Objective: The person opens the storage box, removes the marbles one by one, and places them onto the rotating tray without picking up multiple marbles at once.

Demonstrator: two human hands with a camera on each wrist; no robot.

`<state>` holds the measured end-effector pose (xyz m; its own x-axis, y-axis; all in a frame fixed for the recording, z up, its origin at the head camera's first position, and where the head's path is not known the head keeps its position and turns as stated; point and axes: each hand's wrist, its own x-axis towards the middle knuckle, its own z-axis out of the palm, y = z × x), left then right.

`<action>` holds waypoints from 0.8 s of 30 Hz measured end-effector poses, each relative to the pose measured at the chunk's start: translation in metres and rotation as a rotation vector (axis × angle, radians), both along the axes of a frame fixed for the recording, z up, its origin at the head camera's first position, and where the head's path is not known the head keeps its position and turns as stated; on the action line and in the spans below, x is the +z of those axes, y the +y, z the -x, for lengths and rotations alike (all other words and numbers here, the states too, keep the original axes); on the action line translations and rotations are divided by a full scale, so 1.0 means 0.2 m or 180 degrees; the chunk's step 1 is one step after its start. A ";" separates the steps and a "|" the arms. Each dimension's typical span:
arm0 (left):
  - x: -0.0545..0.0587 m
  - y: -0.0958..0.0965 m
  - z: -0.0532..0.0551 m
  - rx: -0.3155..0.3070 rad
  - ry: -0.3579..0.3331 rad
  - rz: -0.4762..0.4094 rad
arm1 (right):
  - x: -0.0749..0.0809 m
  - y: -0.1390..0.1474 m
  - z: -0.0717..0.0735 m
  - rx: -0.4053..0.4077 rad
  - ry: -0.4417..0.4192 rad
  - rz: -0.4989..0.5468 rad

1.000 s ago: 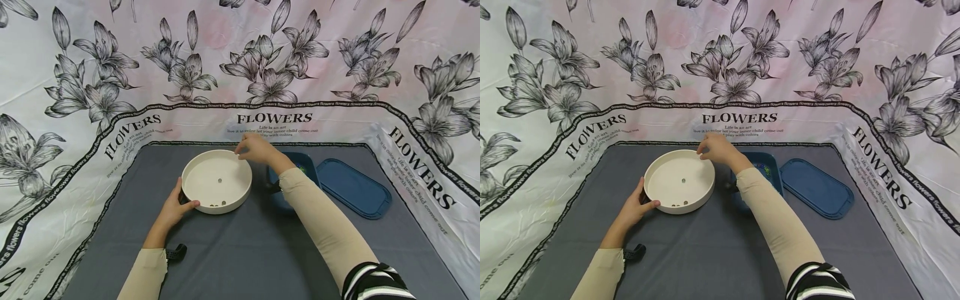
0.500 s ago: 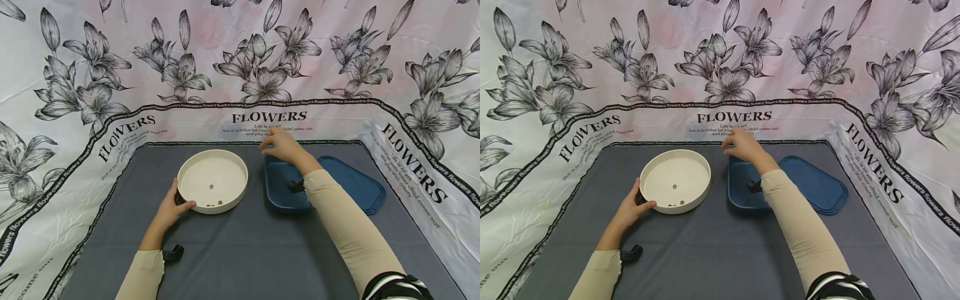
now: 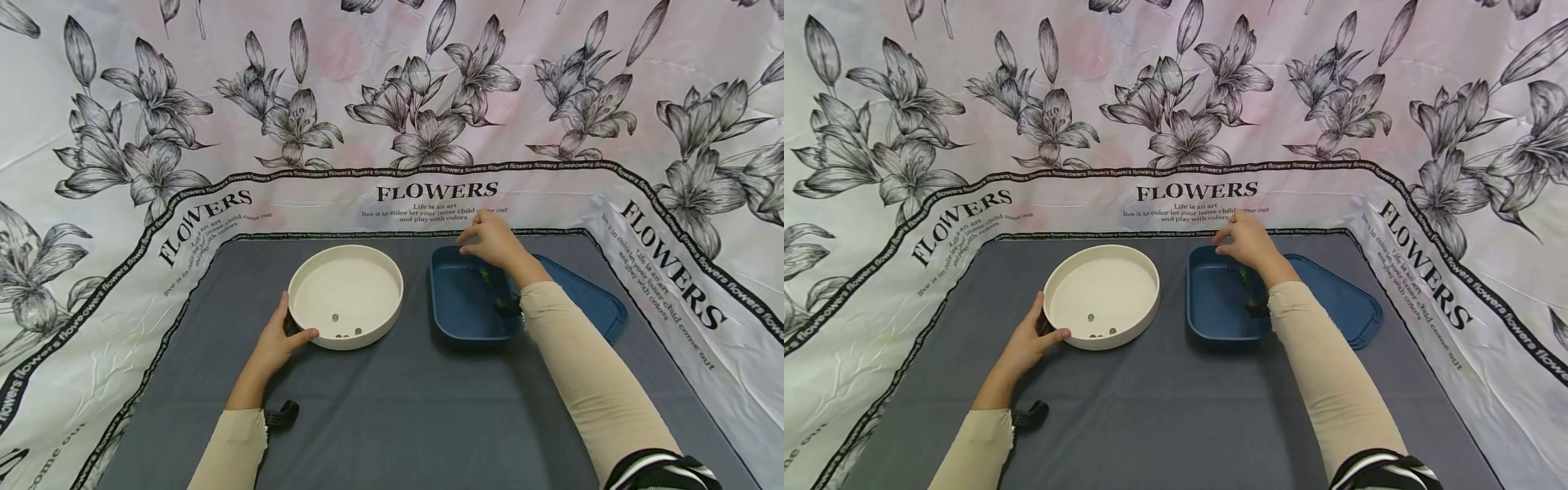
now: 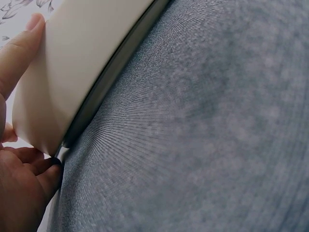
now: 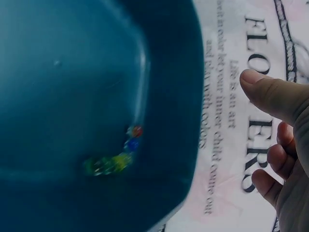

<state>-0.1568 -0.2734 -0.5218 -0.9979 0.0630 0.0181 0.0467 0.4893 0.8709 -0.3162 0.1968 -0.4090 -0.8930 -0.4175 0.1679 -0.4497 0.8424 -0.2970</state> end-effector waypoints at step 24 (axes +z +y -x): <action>-0.03 -0.01 0.00 -0.0032 0.0030 -0.0060 | -0.20 0.15 0.04 -0.0403 -0.0296 -0.0437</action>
<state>-0.1571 -0.2750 -0.5272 -0.9970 0.0725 0.0288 0.0598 0.4723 0.8794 -0.3246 0.2260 -0.4494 -0.9488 -0.3144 0.0317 -0.3138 0.9258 -0.2108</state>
